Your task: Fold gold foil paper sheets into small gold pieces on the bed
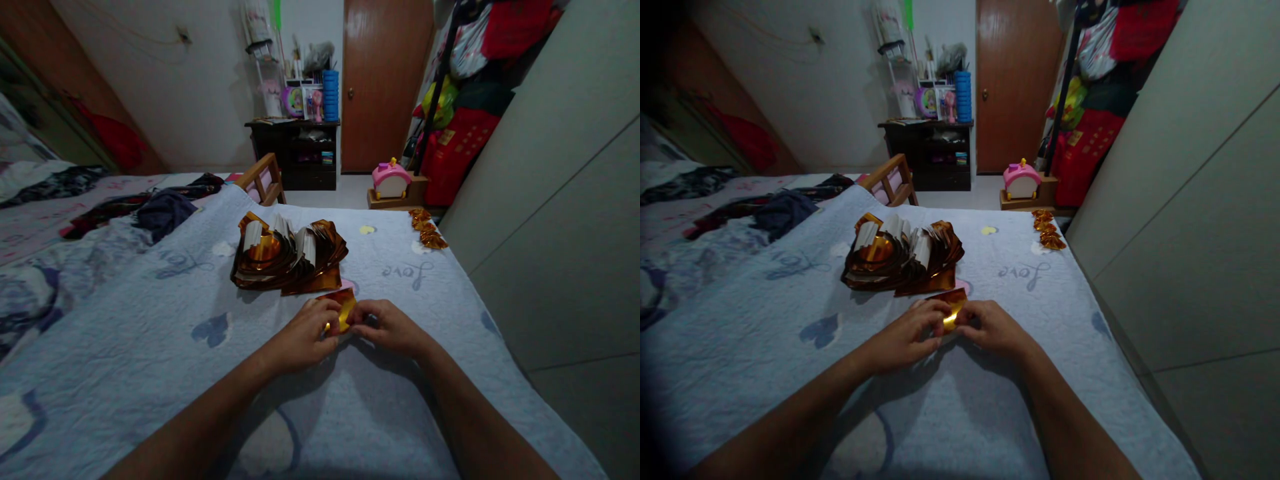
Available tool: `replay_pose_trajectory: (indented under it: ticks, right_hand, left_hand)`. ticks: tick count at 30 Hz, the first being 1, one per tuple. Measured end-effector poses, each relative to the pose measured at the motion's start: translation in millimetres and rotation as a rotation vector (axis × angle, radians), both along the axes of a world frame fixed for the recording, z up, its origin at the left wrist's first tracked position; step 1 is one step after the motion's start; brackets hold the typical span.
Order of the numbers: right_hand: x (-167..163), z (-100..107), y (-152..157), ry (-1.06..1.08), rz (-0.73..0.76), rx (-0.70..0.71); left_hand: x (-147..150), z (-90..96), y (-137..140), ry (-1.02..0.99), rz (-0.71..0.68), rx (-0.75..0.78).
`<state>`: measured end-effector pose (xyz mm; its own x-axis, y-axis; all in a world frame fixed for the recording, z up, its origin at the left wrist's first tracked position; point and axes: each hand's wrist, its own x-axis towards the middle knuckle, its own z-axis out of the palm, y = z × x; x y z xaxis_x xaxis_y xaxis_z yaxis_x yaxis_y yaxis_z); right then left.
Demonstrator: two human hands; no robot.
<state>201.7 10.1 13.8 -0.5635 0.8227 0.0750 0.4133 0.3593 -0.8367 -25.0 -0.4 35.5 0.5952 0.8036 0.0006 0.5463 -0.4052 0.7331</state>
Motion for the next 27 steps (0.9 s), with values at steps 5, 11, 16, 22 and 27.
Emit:
replay_pose_trajectory:
  ticks: [5,11,16,22,27]
  right_hand:
    - [0,-2,1,0.043,-0.042,-0.036]
    - [1,-5,4,0.118,-0.077,-0.169]
    - [2,-2,4,0.198,0.005,-0.294]
    - [12,0,4,0.084,0.064,-0.360]
    - [10,-7,7,0.005,-0.122,-0.305]
  left_hand:
    - [3,-3.2,9,-0.129,-0.076,-0.094]
    - [6,-19.7,14,-0.283,0.057,-0.133]
    - [2,-30.4,13,-0.386,0.044,-0.138]
    - [4,-31.8,10,-0.346,0.065,-0.037]
    - [7,-34.6,10,-0.288,0.144,0.045]
